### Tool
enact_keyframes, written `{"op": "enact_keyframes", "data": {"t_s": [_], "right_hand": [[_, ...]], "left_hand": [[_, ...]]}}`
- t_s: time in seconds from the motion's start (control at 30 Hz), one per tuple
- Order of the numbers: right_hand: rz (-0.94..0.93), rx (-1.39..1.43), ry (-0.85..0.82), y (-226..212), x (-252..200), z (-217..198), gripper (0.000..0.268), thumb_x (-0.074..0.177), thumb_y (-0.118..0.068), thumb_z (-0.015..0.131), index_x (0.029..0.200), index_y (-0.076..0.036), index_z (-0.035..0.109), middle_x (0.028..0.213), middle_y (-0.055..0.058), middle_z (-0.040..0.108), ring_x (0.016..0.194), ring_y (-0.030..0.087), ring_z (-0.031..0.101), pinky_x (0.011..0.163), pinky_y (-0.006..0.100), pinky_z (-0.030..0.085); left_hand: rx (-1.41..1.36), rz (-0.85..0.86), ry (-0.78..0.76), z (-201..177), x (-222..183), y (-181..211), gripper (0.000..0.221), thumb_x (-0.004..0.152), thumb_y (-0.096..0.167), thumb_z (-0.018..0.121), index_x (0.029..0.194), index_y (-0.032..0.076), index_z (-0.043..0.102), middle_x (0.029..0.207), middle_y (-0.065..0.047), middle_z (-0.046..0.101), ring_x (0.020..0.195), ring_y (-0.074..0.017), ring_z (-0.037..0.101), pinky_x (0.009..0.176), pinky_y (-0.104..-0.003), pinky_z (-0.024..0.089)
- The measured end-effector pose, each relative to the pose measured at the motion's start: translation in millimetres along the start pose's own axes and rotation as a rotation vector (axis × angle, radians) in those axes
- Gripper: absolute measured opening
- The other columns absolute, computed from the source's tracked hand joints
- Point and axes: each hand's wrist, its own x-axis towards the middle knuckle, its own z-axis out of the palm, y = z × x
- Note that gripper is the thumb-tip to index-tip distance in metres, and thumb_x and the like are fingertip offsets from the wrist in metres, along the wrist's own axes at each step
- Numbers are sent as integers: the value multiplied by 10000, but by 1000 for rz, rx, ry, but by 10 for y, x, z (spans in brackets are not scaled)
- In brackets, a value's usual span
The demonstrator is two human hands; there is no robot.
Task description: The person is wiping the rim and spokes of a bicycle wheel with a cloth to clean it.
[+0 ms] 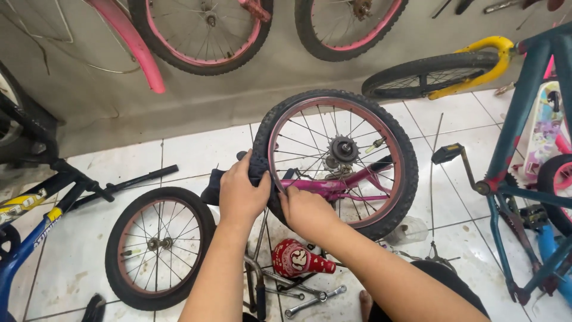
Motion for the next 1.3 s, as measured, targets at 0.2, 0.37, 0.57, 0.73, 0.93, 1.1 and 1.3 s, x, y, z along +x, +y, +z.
{"op": "enact_keyframes", "data": {"t_s": [0.2, 0.37, 0.57, 0.73, 0.93, 1.1, 1.3], "right_hand": [[-22, 17, -35, -20, -50, -168, 443, 1066, -387, 352, 1078, -27, 611, 935, 238, 747, 898, 485, 740, 799, 549, 593], [-42, 13, -27, 0, -70, -153, 431, 1062, -380, 349, 1070, -40, 615, 933, 235, 749, 883, 482, 743, 793, 556, 591], [-100, 1, 22, 103, -23, -23, 393, 1058, -371, 363, 1025, -69, 612, 880, 202, 745, 832, 456, 751, 742, 533, 598], [-160, -27, 59, 99, -47, -35, 352, 1057, -322, 362, 1008, -71, 603, 845, 195, 740, 790, 444, 756, 708, 518, 604], [-189, -52, 92, 170, 18, 64, 352, 1056, -328, 361, 997, -71, 594, 810, 183, 730, 749, 437, 756, 662, 510, 607], [-230, -89, 134, 123, -7, 11, 321, 1055, -296, 378, 968, -72, 590, 776, 170, 727, 695, 416, 756, 607, 477, 605], [-256, -116, 149, 152, 4, 42, 321, 1052, -298, 379, 968, -63, 581, 768, 170, 720, 685, 414, 756, 599, 481, 604]], "left_hand": [[25, 39, 103, 217, 83, -120, 619, 907, 328, 640, 1479, 110, 550, 1347, -239, 620, 1317, -422, 543, 1149, -483, 394], [51, 68, 208, 245, 16, -45, 553, 918, 283, 645, 1423, 64, 589, 1270, -248, 664, 1240, -426, 601, 1101, -481, 434], [90, -43, 232, 285, 51, 34, 515, 903, 340, 670, 1372, 130, 639, 1246, -178, 694, 1205, -381, 628, 1022, -471, 498], [227, -63, 271, 315, 143, -4, 459, 901, 374, 675, 1310, 165, 681, 1188, -117, 725, 1150, -337, 657, 934, -466, 547], [269, -103, 300, 301, 351, -68, 461, 836, 505, 728, 1193, 213, 721, 1035, -46, 758, 1032, -272, 701, 829, -421, 574], [186, -79, 322, 232, 289, 37, 342, 852, 429, 737, 1080, 173, 736, 928, -78, 747, 966, -297, 717, 790, -418, 596], [202, -80, 402, 338, 305, 24, 339, 870, 438, 728, 1056, 156, 713, 894, -69, 723, 938, -272, 712, 769, -394, 594]]}}
